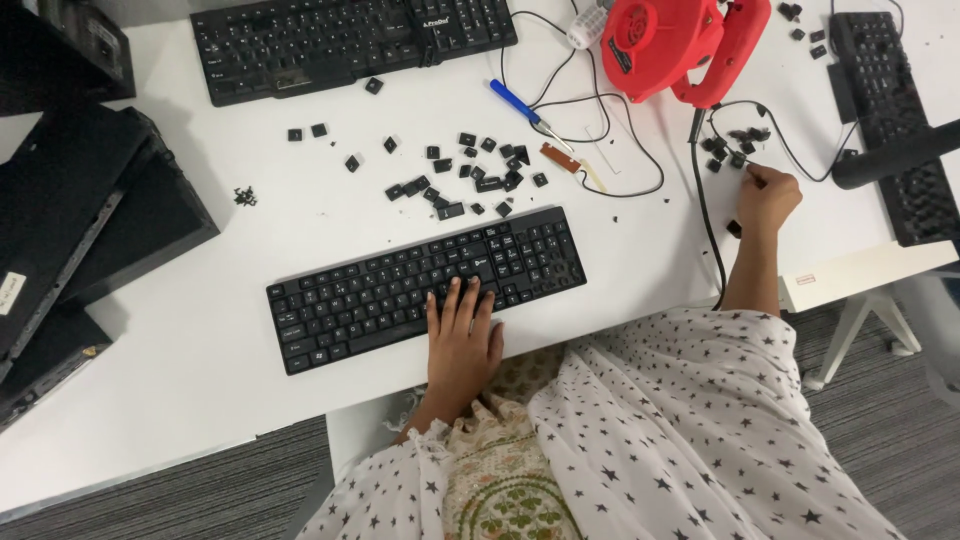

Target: The person places loose keycaps back onto the switches of a mechanical keyboard base.

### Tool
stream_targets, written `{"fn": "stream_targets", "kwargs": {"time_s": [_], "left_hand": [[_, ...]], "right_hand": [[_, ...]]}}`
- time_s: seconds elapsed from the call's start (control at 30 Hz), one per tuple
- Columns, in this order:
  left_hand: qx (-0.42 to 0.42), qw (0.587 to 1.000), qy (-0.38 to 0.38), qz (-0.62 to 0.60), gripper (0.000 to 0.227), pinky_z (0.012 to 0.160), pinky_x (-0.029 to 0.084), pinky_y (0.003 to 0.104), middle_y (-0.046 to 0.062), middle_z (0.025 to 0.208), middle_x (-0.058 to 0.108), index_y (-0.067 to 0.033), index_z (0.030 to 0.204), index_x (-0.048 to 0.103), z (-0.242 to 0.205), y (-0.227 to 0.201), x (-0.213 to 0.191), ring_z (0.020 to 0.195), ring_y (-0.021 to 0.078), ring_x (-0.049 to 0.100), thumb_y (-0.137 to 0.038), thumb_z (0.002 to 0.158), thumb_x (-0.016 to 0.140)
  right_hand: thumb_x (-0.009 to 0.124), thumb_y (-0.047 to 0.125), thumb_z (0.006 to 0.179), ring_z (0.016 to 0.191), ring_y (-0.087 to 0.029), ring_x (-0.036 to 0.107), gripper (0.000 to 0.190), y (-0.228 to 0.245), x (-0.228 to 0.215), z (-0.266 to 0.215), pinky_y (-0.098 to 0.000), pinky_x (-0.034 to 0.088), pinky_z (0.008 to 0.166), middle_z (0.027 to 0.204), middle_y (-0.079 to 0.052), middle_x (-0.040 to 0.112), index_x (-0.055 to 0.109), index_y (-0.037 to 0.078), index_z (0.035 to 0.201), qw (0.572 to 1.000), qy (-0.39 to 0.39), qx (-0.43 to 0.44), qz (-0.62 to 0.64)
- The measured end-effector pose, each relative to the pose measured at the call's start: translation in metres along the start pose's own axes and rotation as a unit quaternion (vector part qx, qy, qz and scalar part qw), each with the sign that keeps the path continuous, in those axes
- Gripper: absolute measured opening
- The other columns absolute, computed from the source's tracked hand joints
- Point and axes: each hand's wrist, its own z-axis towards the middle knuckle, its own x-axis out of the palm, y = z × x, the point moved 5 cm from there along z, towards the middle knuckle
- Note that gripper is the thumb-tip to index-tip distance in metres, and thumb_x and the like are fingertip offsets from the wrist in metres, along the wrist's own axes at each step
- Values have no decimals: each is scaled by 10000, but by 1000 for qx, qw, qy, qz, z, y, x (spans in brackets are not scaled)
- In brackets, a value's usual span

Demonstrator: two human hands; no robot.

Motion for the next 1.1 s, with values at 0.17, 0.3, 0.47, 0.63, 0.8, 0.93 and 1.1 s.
{"fn": "stream_targets", "kwargs": {"time_s": [0.17, 0.3, 0.47, 0.63, 0.8, 0.93, 1.1], "left_hand": [[3, 1000, 4, 0, 432, 1194, 194, 686, 186, 1513, 492, -36, 1324, 621, 0, -1, 0, 1477, 389, 356, -286, 971, 613], [2, 1000, 3, 6, 430, 1190, 202, 691, 187, 1511, 489, -32, 1317, 622, 1, -1, 0, 1472, 392, 361, -277, 964, 615], [1, 1000, 2, 7, 422, 1193, 206, 691, 188, 1504, 493, -28, 1311, 626, 0, -2, -2, 1472, 390, 363, -278, 972, 613], [4, 1000, -4, 6, 421, 1196, 205, 686, 188, 1506, 493, -30, 1314, 626, 0, -3, -3, 1474, 390, 365, -281, 976, 610], [5, 1000, 0, 2, 436, 1188, 192, 684, 195, 1499, 497, -28, 1319, 621, 4, -1, -2, 1462, 397, 371, -286, 968, 611], [1, 1000, 6, -1, 429, 1194, 191, 683, 192, 1502, 500, -29, 1318, 622, 0, -3, -3, 1465, 395, 370, -283, 974, 606], [3, 1000, -4, -3, 416, 1198, 193, 683, 192, 1501, 504, -31, 1316, 624, 2, -2, -5, 1470, 392, 371, -275, 980, 604]], "right_hand": [[670, -34, 894, 761, -226, 711, 327, 2, -2, 15, -327, 554, 703, 921, -167, 753, 779, 22, 1198, 997, 10, -32, 67], [681, -10, 925, 783, -183, 700, 297, 8, -6, 14, -322, 556, 736, 949, -139, 761, 789, 25, 1199, 997, 17, -31, 69], [771, 94, 976, 766, -185, 684, 231, 31, -14, -1, -310, 544, 739, 946, -136, 752, 783, 33, 1199, 995, 35, 3, 96], [871, 112, 885, 794, -203, 703, 249, 34, -5, -8, -327, 566, 723, 1057, -175, 698, 789, 4, 1094, 997, -8, -35, 75], [871, 99, 909, 834, -223, 695, 208, 26, 2, -11, -347, 573, 771, 1161, -182, 637, 809, 25, 1093, 997, -32, -51, 57], [846, 73, 884, 825, -225, 691, 210, 44, -20, -21, -349, 565, 771, 1139, -168, 661, 811, 25, 1086, 997, -18, -56, 44], [842, 81, 891, 819, -144, 722, 211, 43, -27, -24, -274, 582, 766, 961, -72, 774, 791, 42, 1093, 994, 29, 25, 102]]}}
